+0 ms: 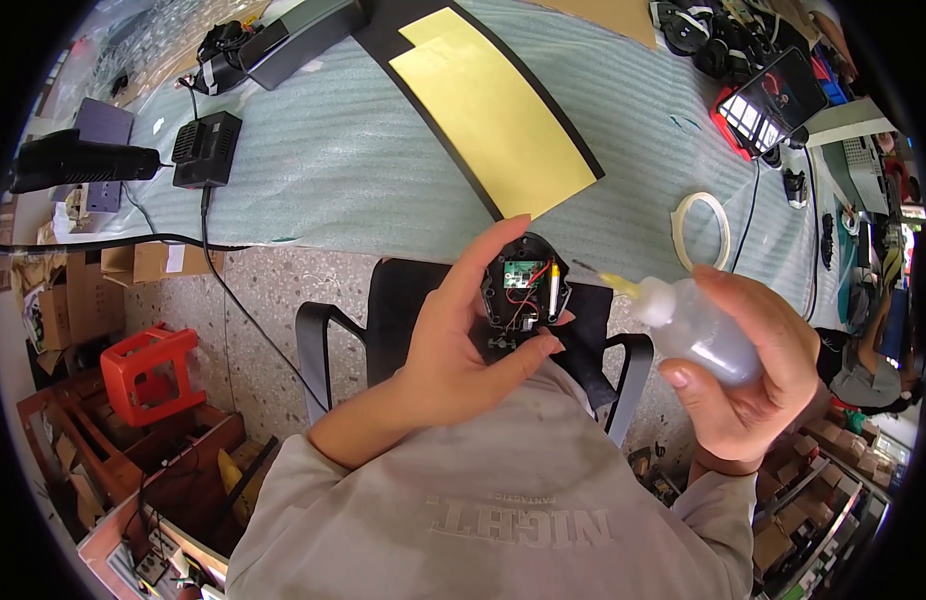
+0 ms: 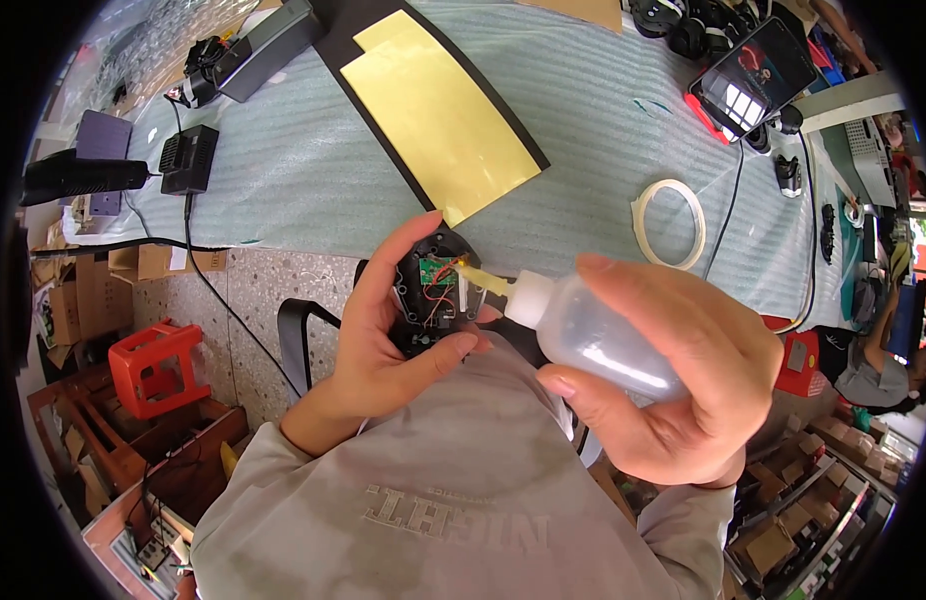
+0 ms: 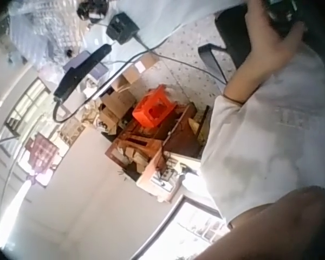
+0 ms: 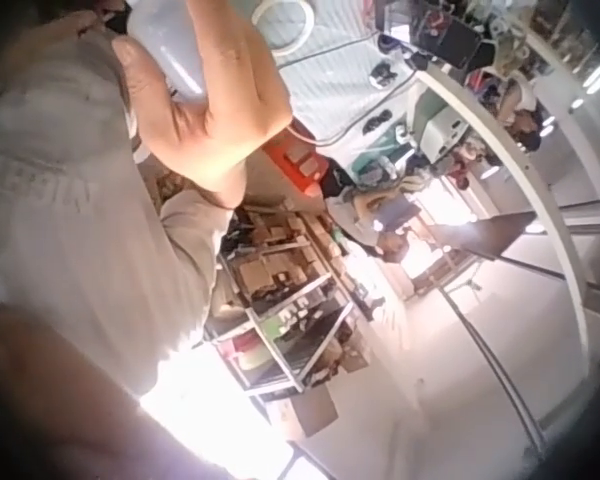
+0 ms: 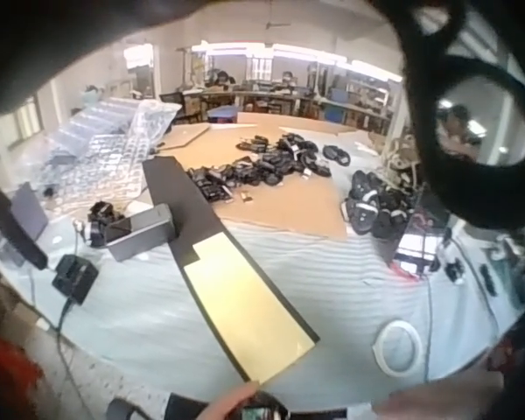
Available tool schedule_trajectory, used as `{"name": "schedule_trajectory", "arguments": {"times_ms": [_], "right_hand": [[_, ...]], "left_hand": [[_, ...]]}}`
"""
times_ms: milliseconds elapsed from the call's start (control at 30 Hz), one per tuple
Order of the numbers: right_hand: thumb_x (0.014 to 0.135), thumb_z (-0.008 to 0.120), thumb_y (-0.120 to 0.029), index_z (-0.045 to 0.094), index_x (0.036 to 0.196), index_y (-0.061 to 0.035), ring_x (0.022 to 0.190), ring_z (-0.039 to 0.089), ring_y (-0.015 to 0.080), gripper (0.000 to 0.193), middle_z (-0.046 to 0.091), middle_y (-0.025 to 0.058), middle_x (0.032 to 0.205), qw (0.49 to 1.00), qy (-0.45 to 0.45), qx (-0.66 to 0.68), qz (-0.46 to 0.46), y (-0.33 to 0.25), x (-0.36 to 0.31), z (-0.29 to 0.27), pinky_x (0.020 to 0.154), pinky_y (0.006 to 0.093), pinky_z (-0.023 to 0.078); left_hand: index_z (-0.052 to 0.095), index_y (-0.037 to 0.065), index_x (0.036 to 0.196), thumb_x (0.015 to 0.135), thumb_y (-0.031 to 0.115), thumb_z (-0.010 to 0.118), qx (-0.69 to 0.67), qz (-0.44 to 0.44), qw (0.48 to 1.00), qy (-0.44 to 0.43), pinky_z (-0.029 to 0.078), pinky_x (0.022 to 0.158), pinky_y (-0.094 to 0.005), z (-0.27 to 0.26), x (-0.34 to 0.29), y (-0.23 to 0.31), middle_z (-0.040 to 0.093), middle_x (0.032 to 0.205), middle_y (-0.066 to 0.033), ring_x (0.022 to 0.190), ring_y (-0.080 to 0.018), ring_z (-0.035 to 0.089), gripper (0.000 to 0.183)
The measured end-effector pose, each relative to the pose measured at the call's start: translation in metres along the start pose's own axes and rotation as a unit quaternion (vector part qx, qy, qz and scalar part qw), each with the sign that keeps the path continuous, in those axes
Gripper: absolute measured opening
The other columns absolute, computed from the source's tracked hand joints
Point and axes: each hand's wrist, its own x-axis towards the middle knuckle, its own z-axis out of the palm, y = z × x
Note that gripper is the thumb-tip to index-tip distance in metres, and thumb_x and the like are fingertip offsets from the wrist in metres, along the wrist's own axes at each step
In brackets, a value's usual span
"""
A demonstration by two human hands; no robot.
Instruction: The person assembles internal electronic components and wires within a black plastic housing, securing parts with glue from a bottle.
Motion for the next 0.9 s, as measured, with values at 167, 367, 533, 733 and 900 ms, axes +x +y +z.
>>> {"name": "schedule_trajectory", "arguments": {"times_ms": [167,367,533,733,900], "right_hand": [[0.060,0.087,-0.011,0.070,0.108,0.0017,0.053,0.060,0.0227,0.052,0.066,0.0102,0.074,0.994,-0.105,0.034,-0.018,0.001,-0.006,0.009,0.047,0.0291,0.045],[0.053,0.089,-0.015,0.073,0.103,0.0002,0.055,0.060,0.0223,0.055,0.068,0.0110,0.076,0.985,-0.172,-0.008,-0.006,-0.004,-0.008,0.016,0.048,0.0279,0.043],[0.051,0.089,-0.017,0.073,0.104,-0.0006,0.052,0.057,0.0210,0.057,0.067,0.0099,0.075,0.986,-0.165,-0.022,-0.008,-0.007,-0.008,0.016,0.047,0.0282,0.041],[0.051,0.088,-0.018,0.073,0.104,-0.0008,0.051,0.056,0.0208,0.057,0.066,0.0095,0.073,0.983,-0.177,-0.045,-0.011,-0.011,-0.007,0.015,0.047,0.0282,0.041],[0.057,0.085,-0.010,0.071,0.106,0.0022,0.049,0.055,0.0193,0.052,0.062,0.0069,0.070,0.989,-0.146,-0.010,-0.034,-0.010,-0.002,0.015,0.043,0.0288,0.041]], "left_hand": [[0.026,0.002,0.151,0.081,-0.015,0.066,0.064,0.028,0.998,-0.002,0.051,0.090,-0.0297,-0.005,-0.001,-0.003,0.059,0.121,-0.0114,0.105,-0.0162,0.064,0.083],[0.027,0.001,0.150,0.079,-0.011,0.066,0.112,0.058,0.992,-0.001,0.052,0.083,-0.0271,-0.008,0.001,-0.006,0.065,0.112,-0.0118,0.097,-0.0160,0.068,0.082],[0.028,0.002,0.149,0.077,-0.008,0.068,0.148,0.072,0.986,0.002,0.052,0.076,-0.0249,-0.007,0.001,-0.010,0.069,0.104,-0.0098,0.089,-0.0135,0.069,0.083],[0.029,0.002,0.149,0.077,-0.008,0.068,0.156,0.054,0.986,-0.007,0.052,0.075,-0.0237,-0.008,-0.002,-0.006,0.070,0.102,-0.0091,0.084,-0.0122,0.068,0.083],[0.029,0.003,0.150,0.077,-0.007,0.070,0.145,0.098,0.985,0.004,0.051,0.070,-0.0232,-0.006,0.000,-0.014,0.070,0.102,-0.0090,0.079,-0.0108,0.066,0.084]]}}
